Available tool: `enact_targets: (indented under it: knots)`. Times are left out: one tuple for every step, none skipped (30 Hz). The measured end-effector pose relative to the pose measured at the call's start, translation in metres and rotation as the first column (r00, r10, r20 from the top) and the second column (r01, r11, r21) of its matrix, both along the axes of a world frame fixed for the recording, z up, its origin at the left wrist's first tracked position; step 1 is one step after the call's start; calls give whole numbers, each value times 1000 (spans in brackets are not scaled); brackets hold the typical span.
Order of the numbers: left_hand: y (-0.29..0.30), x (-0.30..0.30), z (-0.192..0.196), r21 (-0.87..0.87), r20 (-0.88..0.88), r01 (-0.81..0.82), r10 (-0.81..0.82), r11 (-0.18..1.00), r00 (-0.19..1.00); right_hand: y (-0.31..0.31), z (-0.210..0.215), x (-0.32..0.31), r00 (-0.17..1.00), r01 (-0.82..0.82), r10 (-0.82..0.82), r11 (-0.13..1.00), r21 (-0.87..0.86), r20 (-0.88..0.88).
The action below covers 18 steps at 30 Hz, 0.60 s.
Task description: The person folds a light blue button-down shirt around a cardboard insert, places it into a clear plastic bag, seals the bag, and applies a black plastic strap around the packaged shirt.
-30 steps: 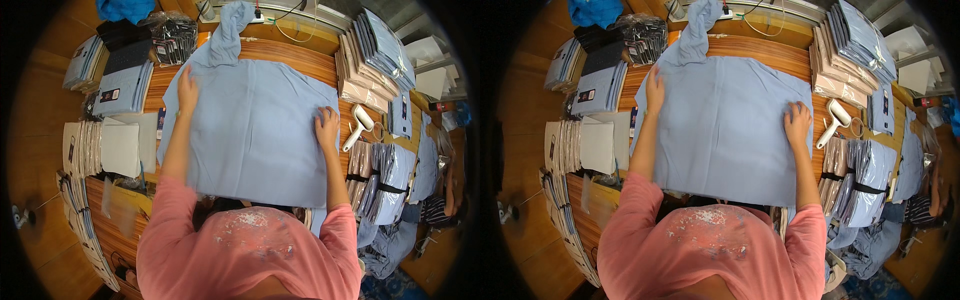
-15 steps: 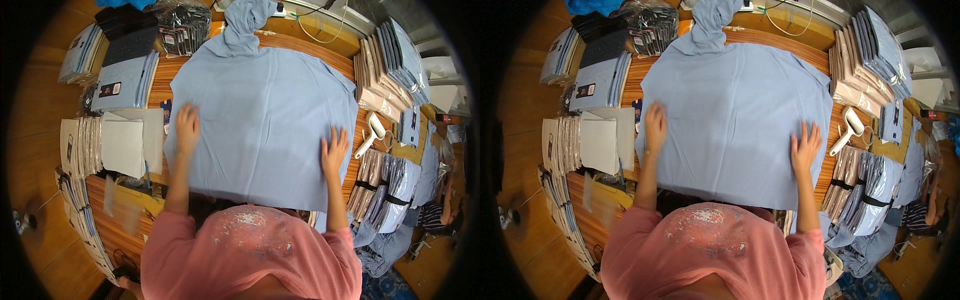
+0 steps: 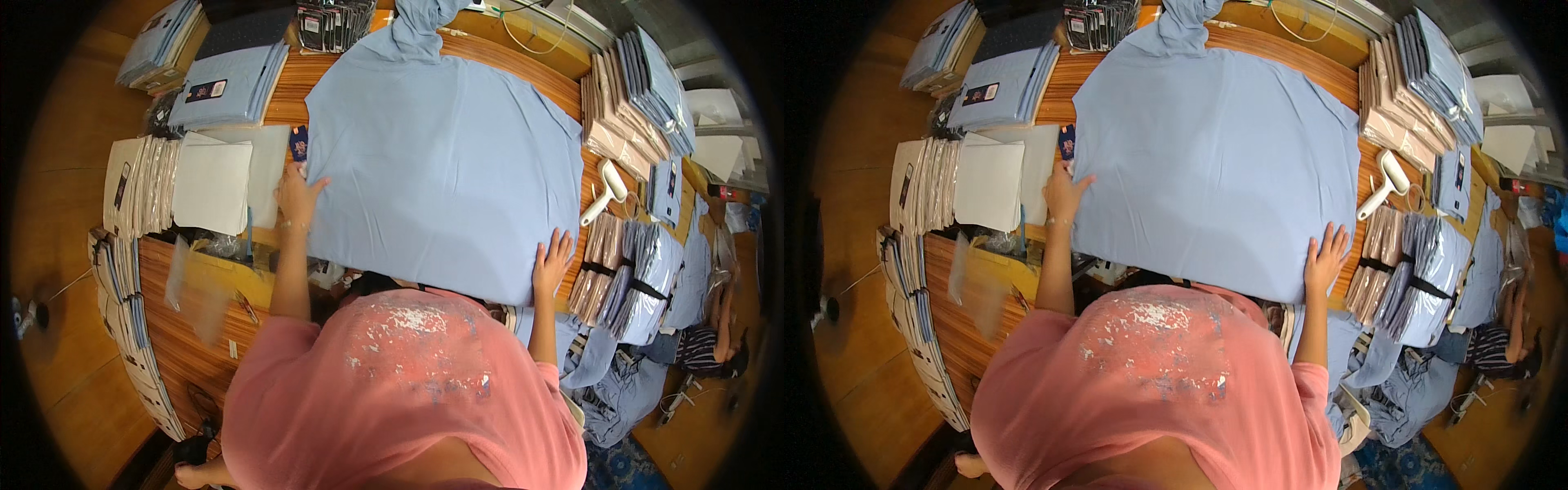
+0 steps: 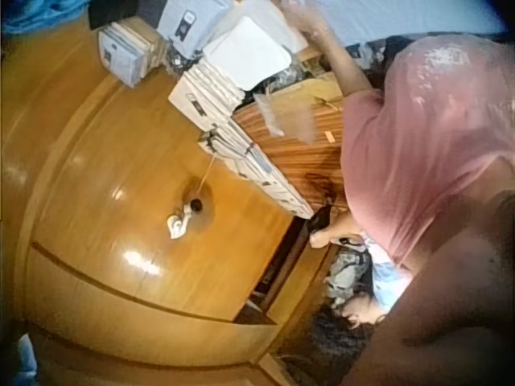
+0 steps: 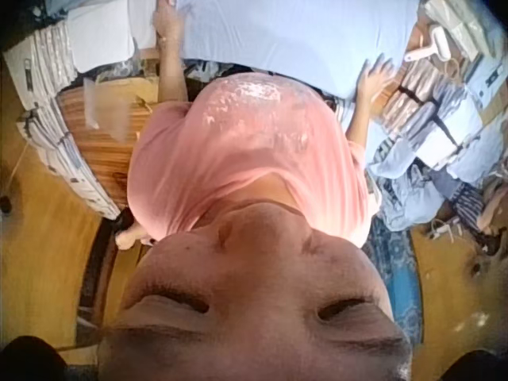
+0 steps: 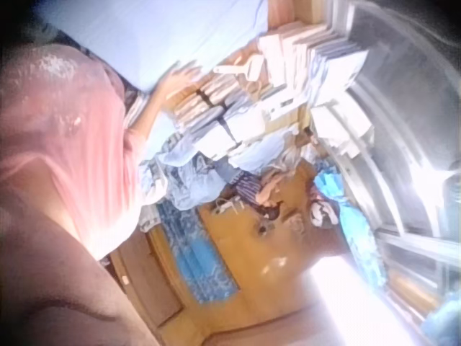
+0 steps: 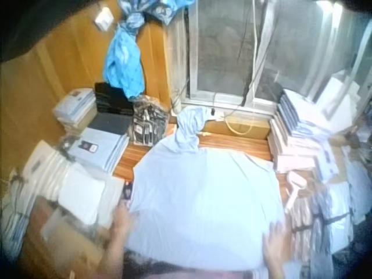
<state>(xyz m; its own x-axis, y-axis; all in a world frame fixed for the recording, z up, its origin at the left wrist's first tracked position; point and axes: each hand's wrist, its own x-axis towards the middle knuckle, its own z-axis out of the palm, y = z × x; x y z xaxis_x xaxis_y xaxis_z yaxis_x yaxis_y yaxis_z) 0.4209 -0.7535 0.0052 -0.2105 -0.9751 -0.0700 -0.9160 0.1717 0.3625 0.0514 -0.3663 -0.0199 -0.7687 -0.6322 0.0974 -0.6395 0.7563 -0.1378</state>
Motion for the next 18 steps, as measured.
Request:
enact_targets:
  knots:
    - [-8,0,4,118,11,73,-75,990,997,0,-1,0,1000,0,0,1000,-6,-2]
    - [-18,-1,7,234,13,143,-150,962,989,1,-1,0,1000,-1,1,1000,-11,-5]
    - [-28,-2,8,344,4,208,-223,916,975,1,-2,-1,1000,-2,2,1000,-20,-10]
    - [-37,0,6,427,-149,237,-190,873,970,1,-2,-1,1000,-2,2,999,-37,-1]
    - [-44,3,3,500,-295,277,-139,821,945,0,-1,0,1000,-9,9,999,-43,0]
    - [-45,-1,7,560,-433,337,-79,757,898,2,-2,0,1000,-8,8,999,-45,-3]
    - [-44,-6,11,632,-535,350,62,692,842,4,-2,0,1000,-6,6,999,-47,-6]
    - [-45,-13,14,691,-607,377,211,617,766,6,-3,-1,1000,-2,1,999,-51,-9]
    - [-42,-20,18,737,-642,413,362,534,676,7,-4,-1,1000,4,-5,999,-54,-8]
    - [-44,-20,10,714,-667,408,375,569,644,5,-3,0,1000,-2,2,998,-59,-4]
    - [-47,-22,0,690,-692,400,385,604,611,2,-3,1,1000,-10,10,998,-61,8]
    - [-44,-28,0,664,-719,402,390,631,575,2,-2,0,1000,-8,9,998,-60,13]
    - [-44,-28,2,626,-717,382,311,680,623,2,0,0,1000,-8,9,998,-59,17]
    - [-45,-26,6,583,-706,364,231,726,669,2,0,1,1000,-11,12,999,-52,14]
    - [-44,-28,10,537,-684,351,153,767,713,2,-1,1,1000,-11,12,999,-41,12]
    - [-40,-30,9,384,-644,239,74,892,761,2,-1,0,1000,-14,14,999,-31,10]
    - [-34,-32,10,199,-585,130,11,971,811,3,-1,0,1000,-14,14,1000,-23,9]
    - [-26,-29,9,-7,-506,28,-28,1000,862,2,-2,0,1000,-19,19,1000,-15,12]
